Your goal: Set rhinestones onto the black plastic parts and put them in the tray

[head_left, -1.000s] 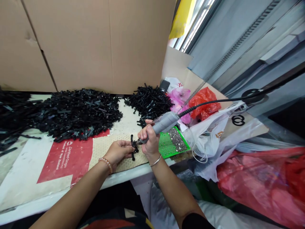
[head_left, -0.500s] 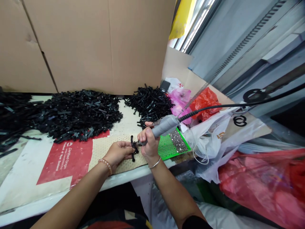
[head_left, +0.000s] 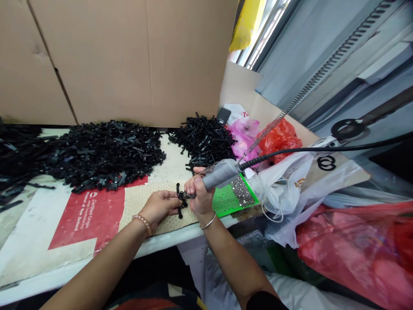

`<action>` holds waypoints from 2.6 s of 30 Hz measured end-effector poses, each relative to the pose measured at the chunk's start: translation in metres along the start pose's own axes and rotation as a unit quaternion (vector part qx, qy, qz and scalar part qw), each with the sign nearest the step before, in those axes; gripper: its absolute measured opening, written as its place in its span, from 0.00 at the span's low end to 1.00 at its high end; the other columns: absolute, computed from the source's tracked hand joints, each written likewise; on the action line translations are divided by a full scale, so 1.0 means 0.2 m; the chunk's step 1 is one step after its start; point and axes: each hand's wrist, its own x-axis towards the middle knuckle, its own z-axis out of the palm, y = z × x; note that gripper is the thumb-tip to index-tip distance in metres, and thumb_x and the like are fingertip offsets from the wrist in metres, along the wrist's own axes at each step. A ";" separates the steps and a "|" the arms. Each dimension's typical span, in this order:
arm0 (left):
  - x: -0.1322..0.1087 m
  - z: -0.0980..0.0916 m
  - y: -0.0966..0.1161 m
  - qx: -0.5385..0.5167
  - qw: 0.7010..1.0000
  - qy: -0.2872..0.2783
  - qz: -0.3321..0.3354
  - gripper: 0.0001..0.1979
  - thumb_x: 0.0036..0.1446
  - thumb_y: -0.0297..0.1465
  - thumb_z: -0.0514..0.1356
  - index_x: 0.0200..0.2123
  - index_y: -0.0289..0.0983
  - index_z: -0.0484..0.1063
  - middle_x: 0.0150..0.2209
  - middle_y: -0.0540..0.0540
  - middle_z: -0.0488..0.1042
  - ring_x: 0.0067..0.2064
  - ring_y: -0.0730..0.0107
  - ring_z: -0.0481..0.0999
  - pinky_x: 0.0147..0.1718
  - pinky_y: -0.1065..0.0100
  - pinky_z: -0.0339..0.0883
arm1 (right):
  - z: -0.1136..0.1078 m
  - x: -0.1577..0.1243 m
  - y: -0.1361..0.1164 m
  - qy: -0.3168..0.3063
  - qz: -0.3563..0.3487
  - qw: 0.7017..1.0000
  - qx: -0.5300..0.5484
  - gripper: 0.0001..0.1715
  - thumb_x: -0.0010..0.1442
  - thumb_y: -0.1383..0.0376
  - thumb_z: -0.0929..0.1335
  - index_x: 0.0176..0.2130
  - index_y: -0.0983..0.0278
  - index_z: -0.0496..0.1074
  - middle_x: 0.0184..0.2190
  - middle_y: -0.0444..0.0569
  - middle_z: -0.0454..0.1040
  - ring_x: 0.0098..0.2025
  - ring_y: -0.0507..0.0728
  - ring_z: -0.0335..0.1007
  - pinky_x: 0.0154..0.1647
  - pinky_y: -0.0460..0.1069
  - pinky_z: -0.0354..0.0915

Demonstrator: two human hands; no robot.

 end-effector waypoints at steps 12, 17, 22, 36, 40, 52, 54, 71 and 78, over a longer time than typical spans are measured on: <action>0.00 0.00 0.00 0.005 1.000 -0.001 0.006 0.16 0.35 0.26 0.70 0.31 0.29 0.74 0.29 0.45 0.75 0.29 0.74 0.73 0.28 0.75 0.69 | 0.02 0.00 -0.02 -0.007 0.004 0.999 0.032 0.18 0.56 0.56 0.70 0.41 0.63 0.64 0.16 0.34 0.55 0.16 0.48 0.51 0.20 0.43 0.57; 0.00 0.01 0.00 -0.003 1.000 0.014 -0.001 0.15 0.34 0.24 0.71 0.30 0.30 0.74 0.28 0.47 0.74 0.28 0.73 0.73 0.28 0.75 0.69 | 0.03 0.01 -0.02 0.002 0.017 1.000 0.023 0.21 0.54 0.54 0.71 0.40 0.63 0.64 0.16 0.34 0.55 0.16 0.48 0.51 0.20 0.43 0.57; 0.00 0.01 0.00 -0.007 1.000 0.014 -0.001 0.15 0.35 0.23 0.71 0.30 0.30 0.74 0.28 0.46 0.75 0.29 0.73 0.73 0.27 0.75 0.69 | 0.03 0.03 -0.04 0.006 0.025 1.000 0.006 0.22 0.52 0.53 0.71 0.40 0.62 0.64 0.16 0.34 0.55 0.16 0.48 0.49 0.19 0.44 0.56; -0.01 0.01 0.01 -0.005 1.000 0.017 -0.008 0.18 0.33 0.25 0.72 0.32 0.30 0.73 0.30 0.45 0.75 0.30 0.71 0.74 0.28 0.74 0.70 | 0.03 0.03 -0.05 0.003 0.011 1.000 -0.003 0.18 0.55 0.54 0.69 0.40 0.61 0.63 0.16 0.34 0.53 0.16 0.49 0.49 0.20 0.45 0.57; -0.01 0.01 0.00 -0.006 1.000 0.011 -0.004 0.19 0.32 0.26 0.73 0.31 0.31 0.73 0.31 0.46 0.75 0.31 0.70 0.75 0.30 0.73 0.70 | 0.02 0.03 -0.04 0.003 0.003 1.000 -0.002 0.19 0.54 0.53 0.69 0.40 0.62 0.63 0.17 0.34 0.54 0.16 0.48 0.50 0.20 0.44 0.57; -0.01 0.02 0.01 -0.011 1.000 0.019 -0.014 0.18 0.34 0.24 0.70 0.33 0.30 0.74 0.30 0.45 0.76 0.30 0.70 0.75 0.30 0.72 0.71 | 0.01 0.01 -0.03 -0.003 -0.005 1.000 0.017 0.17 0.56 0.56 0.70 0.41 0.62 0.64 0.17 0.34 0.55 0.16 0.48 0.50 0.20 0.43 0.58; -0.01 0.01 0.01 -0.010 1.000 0.020 -0.012 0.17 0.34 0.24 0.70 0.32 0.29 0.74 0.30 0.45 0.76 0.30 0.70 0.75 0.30 0.72 0.71 | 0.01 0.00 -0.03 -0.007 -0.007 1.000 0.020 0.17 0.56 0.57 0.70 0.41 0.62 0.64 0.17 0.34 0.55 0.16 0.48 0.51 0.20 0.43 0.57; -0.02 0.03 0.03 -0.009 1.000 0.024 -0.014 0.14 0.36 0.23 0.68 0.31 0.28 0.74 0.27 0.45 0.75 0.27 0.74 0.73 0.26 0.76 0.69 | -0.04 -0.01 0.03 -0.067 -0.027 0.997 -0.002 0.16 0.61 0.57 0.70 0.42 0.62 0.64 0.17 0.35 0.56 0.16 0.49 0.55 0.20 0.43 0.60; -0.01 0.02 0.02 -0.011 1.000 0.008 -0.008 0.18 0.32 0.26 0.70 0.32 0.28 0.74 0.29 0.45 0.76 0.31 0.70 0.74 0.29 0.74 0.71 | -0.04 -0.02 0.04 -0.085 -0.061 0.995 0.004 0.12 0.62 0.61 0.68 0.44 0.61 0.64 0.17 0.35 0.56 0.17 0.49 0.55 0.20 0.43 0.60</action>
